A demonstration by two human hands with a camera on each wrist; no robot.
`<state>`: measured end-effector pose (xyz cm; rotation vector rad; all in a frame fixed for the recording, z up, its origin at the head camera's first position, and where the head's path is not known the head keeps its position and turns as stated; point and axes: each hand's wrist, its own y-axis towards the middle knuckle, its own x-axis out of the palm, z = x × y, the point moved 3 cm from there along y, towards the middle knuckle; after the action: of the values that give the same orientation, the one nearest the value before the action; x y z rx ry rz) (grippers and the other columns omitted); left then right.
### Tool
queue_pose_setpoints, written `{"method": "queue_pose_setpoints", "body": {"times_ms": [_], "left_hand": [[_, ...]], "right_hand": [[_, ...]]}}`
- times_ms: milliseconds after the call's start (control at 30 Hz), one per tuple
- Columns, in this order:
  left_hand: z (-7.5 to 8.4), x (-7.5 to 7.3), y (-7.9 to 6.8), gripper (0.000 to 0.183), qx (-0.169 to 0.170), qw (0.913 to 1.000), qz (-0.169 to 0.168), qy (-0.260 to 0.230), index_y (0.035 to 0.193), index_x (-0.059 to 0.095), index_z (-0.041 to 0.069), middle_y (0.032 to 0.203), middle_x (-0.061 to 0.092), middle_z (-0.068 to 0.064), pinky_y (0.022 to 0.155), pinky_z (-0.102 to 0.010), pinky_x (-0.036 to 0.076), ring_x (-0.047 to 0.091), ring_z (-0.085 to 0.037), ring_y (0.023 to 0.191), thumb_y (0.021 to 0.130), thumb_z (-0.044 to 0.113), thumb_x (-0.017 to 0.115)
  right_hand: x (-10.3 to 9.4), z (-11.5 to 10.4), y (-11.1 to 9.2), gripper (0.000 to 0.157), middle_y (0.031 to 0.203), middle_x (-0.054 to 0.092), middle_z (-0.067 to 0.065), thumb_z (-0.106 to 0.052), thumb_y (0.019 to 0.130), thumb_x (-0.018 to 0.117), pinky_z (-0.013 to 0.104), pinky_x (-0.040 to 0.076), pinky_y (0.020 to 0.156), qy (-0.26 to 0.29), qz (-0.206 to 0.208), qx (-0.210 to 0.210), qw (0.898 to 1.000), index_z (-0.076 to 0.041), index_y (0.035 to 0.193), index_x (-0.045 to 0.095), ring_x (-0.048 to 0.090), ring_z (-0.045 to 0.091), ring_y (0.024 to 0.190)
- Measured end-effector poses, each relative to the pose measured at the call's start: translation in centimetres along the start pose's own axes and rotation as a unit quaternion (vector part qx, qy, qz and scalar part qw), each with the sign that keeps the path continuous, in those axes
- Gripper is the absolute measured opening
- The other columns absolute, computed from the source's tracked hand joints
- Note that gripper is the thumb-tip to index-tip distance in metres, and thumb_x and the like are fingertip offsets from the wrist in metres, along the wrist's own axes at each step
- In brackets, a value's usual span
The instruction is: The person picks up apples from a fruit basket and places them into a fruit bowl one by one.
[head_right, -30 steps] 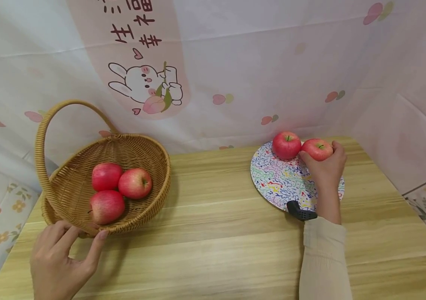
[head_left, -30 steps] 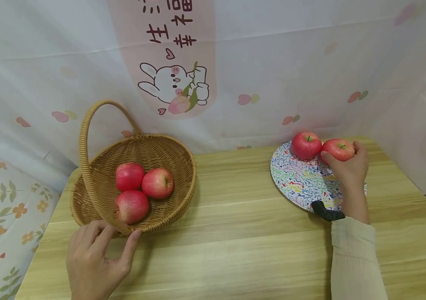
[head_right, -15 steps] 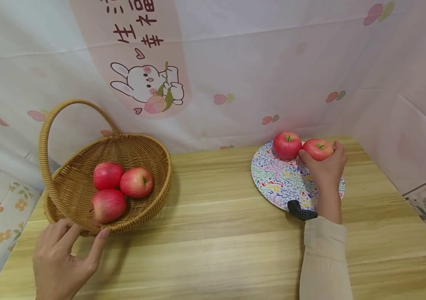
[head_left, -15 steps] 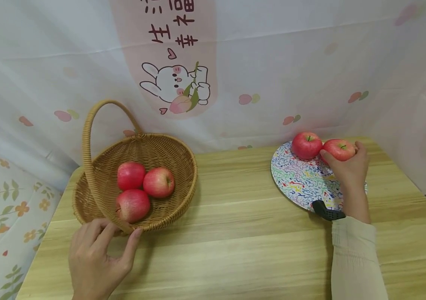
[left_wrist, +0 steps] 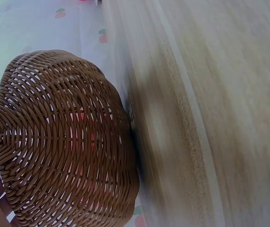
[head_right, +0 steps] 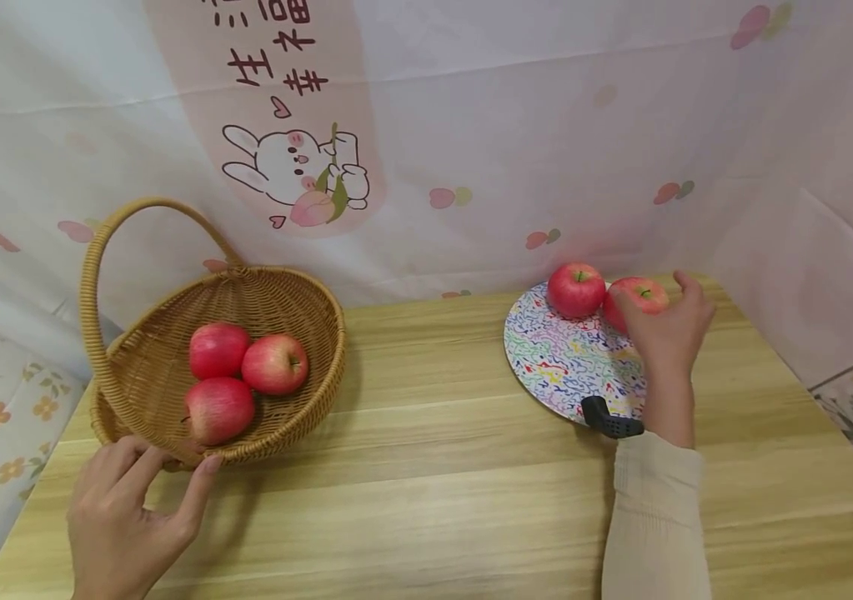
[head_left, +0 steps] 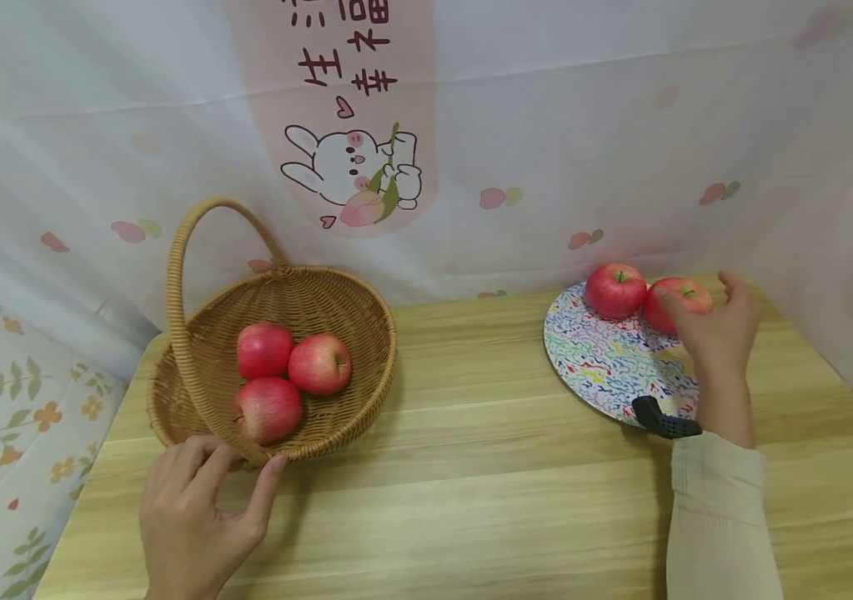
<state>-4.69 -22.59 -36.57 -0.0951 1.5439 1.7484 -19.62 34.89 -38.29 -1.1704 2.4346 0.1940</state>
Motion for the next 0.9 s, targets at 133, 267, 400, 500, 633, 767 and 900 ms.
{"method": "queue_pose_setpoints", "body": {"times_ms": [133,267,400,500,633,767,900], "left_hand": [[0.0,-0.1,0.0,0.065,-0.002,1.0000,0.003,0.002,0.065,0.061,0.005,0.075,0.059,-0.012,0.070,-0.035,0.034,0.051,-0.029,0.065,0.098,0.061,0.063],[0.0,-0.1,0.0,0.065,-0.001,1.0000,0.004,0.000,0.065,0.061,0.005,0.074,0.059,-0.012,0.070,-0.035,0.033,0.051,-0.029,0.065,0.098,0.060,0.063],[0.0,0.0,0.1,0.065,0.000,1.0000,0.002,-0.001,0.064,0.061,0.005,0.074,0.059,-0.012,0.071,-0.036,0.033,0.051,-0.029,0.065,0.098,0.061,0.063],[-0.1,0.0,0.1,0.065,-0.001,1.0000,-0.001,-0.002,0.065,0.061,0.005,0.074,0.059,-0.012,0.071,-0.036,0.033,0.051,-0.029,0.066,0.098,0.061,0.062],[-0.1,0.0,0.0,0.065,-0.005,1.0000,-0.003,-0.002,0.065,0.061,0.006,0.075,0.059,-0.012,0.071,-0.037,0.033,0.051,-0.029,0.067,0.098,0.061,0.063],[0.0,0.0,0.0,0.064,-0.007,1.0000,-0.003,-0.003,0.065,0.061,0.006,0.075,0.059,-0.012,0.072,-0.037,0.033,0.051,-0.029,0.067,0.098,0.061,0.063],[0.0,0.0,0.1,0.064,-0.007,1.0000,-0.003,-0.003,0.066,0.061,0.006,0.075,0.059,-0.011,0.072,-0.037,0.033,0.051,-0.029,0.067,0.098,0.061,0.063]], "right_hand": [[-0.2,-0.7,0.1,0.090,0.175,0.017,0.005,-0.039,0.093,0.075,0.044,0.016,0.130,-0.003,0.008,-0.016,1.000,-0.019,0.167,0.028,0.015,0.025,0.162],[-0.5,-1.3,-0.1,0.086,0.173,0.021,0.007,-0.039,0.093,0.076,0.044,0.018,0.130,-0.017,0.023,-0.037,0.999,-0.019,0.166,0.033,0.019,0.025,0.160],[-0.5,-1.9,-0.7,0.082,0.170,0.027,0.007,-0.040,0.094,0.076,0.043,0.027,0.125,-0.037,0.036,-0.060,0.997,-0.021,0.164,0.039,0.025,0.025,0.156],[-0.3,-2.5,-1.1,0.078,0.170,0.027,0.006,-0.039,0.096,0.074,0.045,0.032,0.122,-0.047,0.032,-0.072,0.996,-0.022,0.163,0.040,0.026,0.025,0.155],[0.1,-3.4,-1.7,0.076,0.170,0.028,0.006,-0.038,0.097,0.074,0.047,0.034,0.122,-0.051,0.021,-0.096,0.994,-0.021,0.163,0.040,0.027,0.026,0.156],[0.4,-4.2,-2.1,0.076,0.168,0.032,0.007,-0.037,0.096,0.075,0.046,0.037,0.122,-0.051,0.012,-0.127,0.991,-0.019,0.162,0.041,0.034,0.029,0.155],[0.7,-5.0,-2.5,0.075,0.168,0.034,0.010,-0.031,0.097,0.076,0.048,0.041,0.120,-0.057,-0.016,-0.158,0.986,-0.017,0.162,0.041,0.041,0.034,0.152]]}}
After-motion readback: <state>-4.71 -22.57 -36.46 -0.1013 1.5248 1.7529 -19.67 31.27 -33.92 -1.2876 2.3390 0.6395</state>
